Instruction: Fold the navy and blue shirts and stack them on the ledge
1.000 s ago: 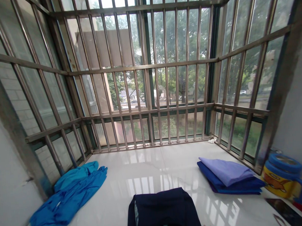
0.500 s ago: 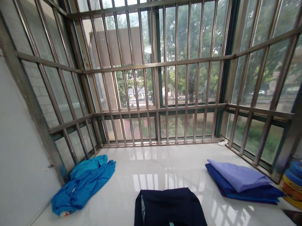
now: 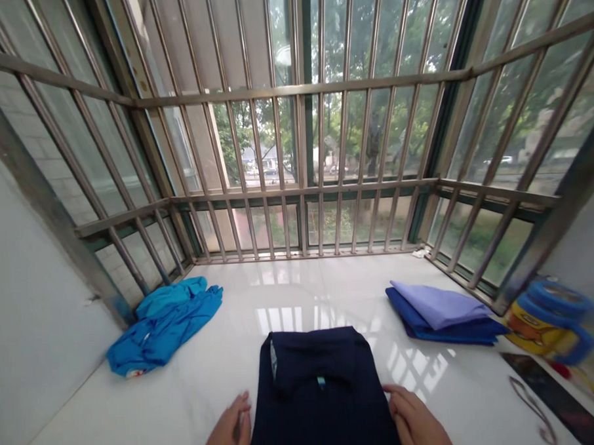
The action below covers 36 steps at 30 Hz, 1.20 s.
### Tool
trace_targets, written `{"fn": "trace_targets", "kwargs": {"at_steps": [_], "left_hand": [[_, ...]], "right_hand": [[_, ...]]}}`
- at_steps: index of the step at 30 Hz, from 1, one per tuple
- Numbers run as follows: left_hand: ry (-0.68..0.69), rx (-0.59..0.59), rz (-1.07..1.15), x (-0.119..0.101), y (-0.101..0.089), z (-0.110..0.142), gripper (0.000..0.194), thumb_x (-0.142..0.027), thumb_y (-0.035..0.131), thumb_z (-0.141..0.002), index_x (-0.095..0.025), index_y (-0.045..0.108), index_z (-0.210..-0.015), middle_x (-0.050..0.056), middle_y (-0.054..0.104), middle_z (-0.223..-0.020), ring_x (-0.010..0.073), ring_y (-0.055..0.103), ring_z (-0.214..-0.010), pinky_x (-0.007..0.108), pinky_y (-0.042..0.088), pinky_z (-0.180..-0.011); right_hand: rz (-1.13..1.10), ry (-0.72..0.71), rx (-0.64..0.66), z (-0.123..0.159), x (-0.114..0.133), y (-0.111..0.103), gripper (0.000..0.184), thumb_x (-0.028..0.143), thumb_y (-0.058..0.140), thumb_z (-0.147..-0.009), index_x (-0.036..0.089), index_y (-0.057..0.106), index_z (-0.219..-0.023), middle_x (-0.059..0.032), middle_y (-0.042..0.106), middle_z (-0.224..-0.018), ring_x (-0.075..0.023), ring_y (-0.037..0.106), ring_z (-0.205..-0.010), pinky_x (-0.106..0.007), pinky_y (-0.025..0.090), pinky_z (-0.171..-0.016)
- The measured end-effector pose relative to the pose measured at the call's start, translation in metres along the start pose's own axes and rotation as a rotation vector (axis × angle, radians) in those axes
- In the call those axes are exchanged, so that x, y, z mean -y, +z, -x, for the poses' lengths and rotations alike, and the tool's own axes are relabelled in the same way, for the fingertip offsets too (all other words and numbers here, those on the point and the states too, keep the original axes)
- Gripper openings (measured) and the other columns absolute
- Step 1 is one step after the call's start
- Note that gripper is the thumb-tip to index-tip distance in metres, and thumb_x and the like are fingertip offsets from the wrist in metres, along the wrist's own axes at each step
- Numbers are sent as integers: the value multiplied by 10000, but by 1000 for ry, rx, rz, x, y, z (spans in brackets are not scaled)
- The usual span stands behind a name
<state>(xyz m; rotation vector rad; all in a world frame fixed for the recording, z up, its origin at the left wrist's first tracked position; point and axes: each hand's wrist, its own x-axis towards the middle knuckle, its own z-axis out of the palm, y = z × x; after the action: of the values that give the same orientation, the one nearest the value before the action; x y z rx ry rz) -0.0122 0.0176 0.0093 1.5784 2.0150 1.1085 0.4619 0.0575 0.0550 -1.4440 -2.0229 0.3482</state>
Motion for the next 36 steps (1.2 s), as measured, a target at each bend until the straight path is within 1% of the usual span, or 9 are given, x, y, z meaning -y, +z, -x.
{"fn": "trace_targets", "kwargs": {"at_steps": [3, 6, 11, 14, 17, 19, 24, 31, 36], "left_hand": [[-122, 32, -40, -25, -13, 5, 402, -497, 515, -980, -286, 790, -1184, 19, 827, -1288, 272, 760, -1251, 396, 598, -1091], [-138, 65, -51, -47, -20, -17, 391, -484, 468, -1025, -272, 770, -1156, 31, 840, -1201, 260, 793, -1119, 359, 611, -998], [100, 208, -226, -80, -5, -96, 496, -403, 369, -1076, -123, 690, -1331, 172, 755, -1350, 273, 709, -1258, 387, 531, -1094], [158, 314, -292, -93, 11, -145, 489, -414, 573, -994, -91, 683, -1344, 218, 696, -1435, 316, 622, -1376, 412, 456, -1173], [143, 446, -343, -98, 20, -181, 579, -429, 847, -757, -133, 740, -1243, 146, 788, -1191, 331, 725, -1136, 383, 544, -983], [132, 533, -381, -101, 22, -199, 512, -404, 909, -659, -174, 780, -1098, 54, 784, -928, 288, 743, -902, 334, 541, -795], [167, 609, -447, -116, 22, -229, 260, -321, 926, -610, -226, 738, -761, -36, 656, -684, 219, 677, -746, 286, 430, -664], [326, 348, -396, -156, -5, -241, 100, -275, 755, -882, -227, 727, -966, 22, 689, -947, 224, 672, -923, 307, 481, -793], [521, 188, -253, -145, -33, -175, 91, -251, 702, -947, -240, 717, -1036, 64, 667, -1163, 233, 680, -1074, 357, 547, -970]], "right_hand": [[17, 57, 40, 0, 18, -11, 298, 231, 426, -991, 255, 705, -890, -84, 778, -1269, -252, 729, -1185, -379, 589, -998], [36, 54, 69, -11, 25, -16, 262, 175, 412, -969, 249, 625, -835, -87, 770, -1223, -254, 708, -1181, -390, 567, -1004], [133, 22, 114, -69, 38, -16, 304, 96, 390, -957, 195, 671, -1018, -109, 752, -1179, -256, 670, -1189, -394, 508, -1073], [234, 48, 210, -119, 46, -8, 364, 194, 427, -1047, 136, 668, -1313, -153, 703, -1360, -280, 614, -1308, -406, 442, -1170], [280, 77, 310, -160, 46, 3, 516, 315, 661, -996, 130, 613, -1476, -201, 616, -1523, -339, 566, -1397, -417, 438, -1175], [289, 88, 389, -181, 43, 10, 556, 314, 805, -887, 142, 683, -1401, -198, 679, -1439, -348, 629, -1304, -397, 493, -1088], [302, 86, 497, -216, 38, 13, 239, 274, 860, -815, 231, 815, -1046, -56, 785, -1062, -265, 705, -1025, -321, 516, -910], [289, 14, 248, -244, 56, -27, 230, 189, 676, -980, 185, 759, -1194, -113, 708, -1217, -247, 661, -1093, -335, 482, -954], [234, -89, 141, -196, 62, -60, 241, 130, 630, -974, 223, 739, -1167, -87, 704, -1203, -235, 631, -1142, -341, 474, -1012]]}}
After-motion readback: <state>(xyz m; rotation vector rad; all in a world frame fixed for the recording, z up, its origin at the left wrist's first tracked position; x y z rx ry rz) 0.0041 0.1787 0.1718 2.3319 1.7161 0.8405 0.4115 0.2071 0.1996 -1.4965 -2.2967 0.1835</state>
